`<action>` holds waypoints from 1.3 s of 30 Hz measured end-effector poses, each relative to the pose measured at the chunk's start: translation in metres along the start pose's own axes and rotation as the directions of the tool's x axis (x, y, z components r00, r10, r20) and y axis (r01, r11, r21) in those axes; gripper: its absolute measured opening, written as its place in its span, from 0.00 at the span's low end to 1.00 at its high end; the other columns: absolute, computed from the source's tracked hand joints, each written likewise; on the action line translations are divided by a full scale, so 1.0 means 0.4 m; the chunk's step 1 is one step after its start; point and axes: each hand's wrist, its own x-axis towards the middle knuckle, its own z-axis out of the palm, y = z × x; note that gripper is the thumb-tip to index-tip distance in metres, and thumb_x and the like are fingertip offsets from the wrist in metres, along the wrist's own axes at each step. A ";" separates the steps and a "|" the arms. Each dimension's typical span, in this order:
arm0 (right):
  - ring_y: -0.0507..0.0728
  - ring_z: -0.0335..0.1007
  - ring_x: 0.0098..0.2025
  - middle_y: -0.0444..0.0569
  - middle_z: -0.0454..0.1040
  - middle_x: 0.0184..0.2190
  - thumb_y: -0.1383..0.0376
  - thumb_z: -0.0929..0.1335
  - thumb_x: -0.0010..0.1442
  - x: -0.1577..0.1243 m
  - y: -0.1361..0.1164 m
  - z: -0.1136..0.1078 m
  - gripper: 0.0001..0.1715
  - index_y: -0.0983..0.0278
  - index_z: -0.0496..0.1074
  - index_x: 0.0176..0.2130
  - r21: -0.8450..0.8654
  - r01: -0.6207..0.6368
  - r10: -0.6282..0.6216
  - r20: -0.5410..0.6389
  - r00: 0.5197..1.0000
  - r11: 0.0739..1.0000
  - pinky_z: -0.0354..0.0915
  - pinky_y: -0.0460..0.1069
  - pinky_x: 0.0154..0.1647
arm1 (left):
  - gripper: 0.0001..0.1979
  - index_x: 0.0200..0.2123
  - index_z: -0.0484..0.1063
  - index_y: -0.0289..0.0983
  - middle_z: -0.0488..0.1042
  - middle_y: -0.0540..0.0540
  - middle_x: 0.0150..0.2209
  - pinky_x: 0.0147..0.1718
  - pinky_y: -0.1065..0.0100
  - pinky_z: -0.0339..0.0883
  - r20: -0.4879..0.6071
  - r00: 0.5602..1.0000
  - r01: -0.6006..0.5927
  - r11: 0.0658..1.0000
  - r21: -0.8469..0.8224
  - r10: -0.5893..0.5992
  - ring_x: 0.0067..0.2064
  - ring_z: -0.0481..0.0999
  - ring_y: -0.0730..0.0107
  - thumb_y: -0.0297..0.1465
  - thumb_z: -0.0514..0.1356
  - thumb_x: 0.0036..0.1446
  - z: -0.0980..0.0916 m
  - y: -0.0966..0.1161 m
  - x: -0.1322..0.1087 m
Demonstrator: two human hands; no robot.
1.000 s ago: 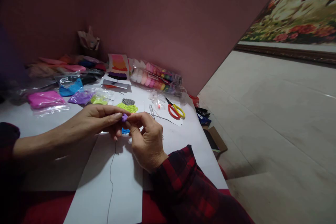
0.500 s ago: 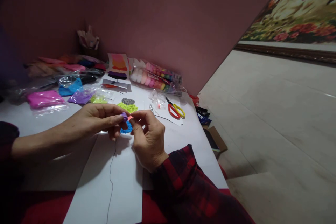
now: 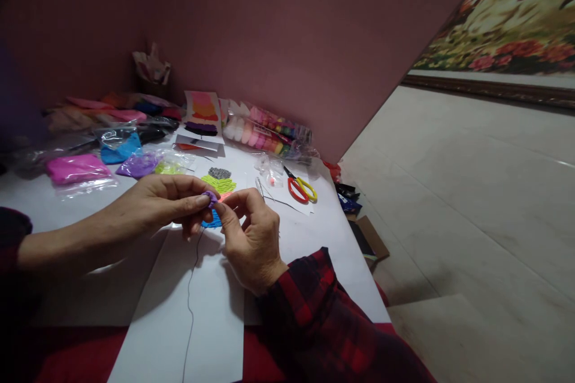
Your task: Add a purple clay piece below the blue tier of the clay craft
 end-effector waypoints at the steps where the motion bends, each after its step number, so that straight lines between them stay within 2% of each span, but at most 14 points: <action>1: 0.51 0.68 0.27 0.44 0.71 0.28 0.63 0.68 0.61 0.000 0.001 0.001 0.05 0.62 0.67 0.34 0.002 -0.003 0.003 0.012 1.000 1.000 0.65 0.47 0.25 | 0.07 0.31 0.72 0.32 0.72 0.50 0.21 0.22 0.71 0.65 0.002 1.000 0.002 1.000 -0.004 -0.002 0.21 0.70 0.74 0.31 0.60 0.54 0.000 -0.001 -0.001; 4: 0.52 0.69 0.29 0.45 0.73 0.30 0.63 0.69 0.59 0.001 0.004 0.002 0.07 0.62 0.67 0.38 -0.007 -0.012 0.012 0.042 0.999 1.000 0.66 0.48 0.27 | 0.07 0.32 0.73 0.32 0.72 0.51 0.19 0.22 0.71 0.64 -0.004 1.000 0.009 1.000 -0.003 -0.009 0.20 0.70 0.74 0.31 0.59 0.55 0.001 0.002 -0.002; 12: 0.53 0.70 0.30 0.45 0.74 0.31 0.65 0.69 0.59 -0.002 0.004 0.001 0.04 0.61 0.68 0.35 -0.023 0.010 -0.009 0.054 0.999 1.000 0.67 0.48 0.29 | 0.16 0.21 0.69 0.34 0.70 0.51 0.17 0.22 0.73 0.61 0.008 1.000 -0.006 1.000 0.017 0.006 0.20 0.69 0.75 0.36 0.58 0.57 0.004 0.012 -0.002; 19: 0.52 0.69 0.29 0.46 0.74 0.31 0.65 0.69 0.59 -0.003 0.006 0.002 0.05 0.61 0.68 0.37 -0.006 -0.004 0.004 0.042 0.999 1.000 0.66 0.48 0.28 | 0.08 0.32 0.73 0.33 0.73 0.51 0.19 0.23 0.71 0.60 0.006 1.000 0.024 1.000 -0.007 -0.024 0.21 0.70 0.74 0.33 0.61 0.53 0.002 0.005 -0.004; 23: 0.52 0.69 0.28 0.46 0.73 0.31 0.64 0.69 0.59 -0.003 0.008 0.002 0.07 0.61 0.67 0.38 -0.010 -0.010 0.010 0.036 0.999 1.000 0.66 0.48 0.25 | 0.10 0.37 0.71 0.33 0.74 0.51 0.22 0.24 0.69 0.61 -0.008 1.000 0.030 0.999 -0.038 -0.030 0.22 0.71 0.72 0.31 0.62 0.51 0.003 0.005 -0.002; 30: 0.52 0.70 0.28 0.45 0.73 0.31 0.64 0.70 0.58 -0.001 0.006 0.001 0.07 0.61 0.68 0.38 0.008 0.008 -0.009 0.057 0.998 1.000 0.67 0.47 0.26 | 0.06 0.32 0.71 0.33 0.72 0.51 0.21 0.24 0.69 0.60 -0.035 0.999 0.010 0.999 0.033 -0.008 0.22 0.69 0.72 0.29 0.61 0.49 0.005 0.010 -0.003; 39: 0.52 0.70 0.29 0.47 0.75 0.33 0.60 0.69 0.60 0.001 0.005 0.000 0.08 0.62 0.69 0.38 -0.030 -0.001 0.003 0.079 0.997 1.000 0.68 0.49 0.29 | 0.08 0.34 0.67 0.35 0.73 0.52 0.22 0.24 0.69 0.61 -0.002 1.000 0.011 1.000 0.017 -0.011 0.22 0.71 0.72 0.28 0.61 0.49 0.004 0.005 -0.006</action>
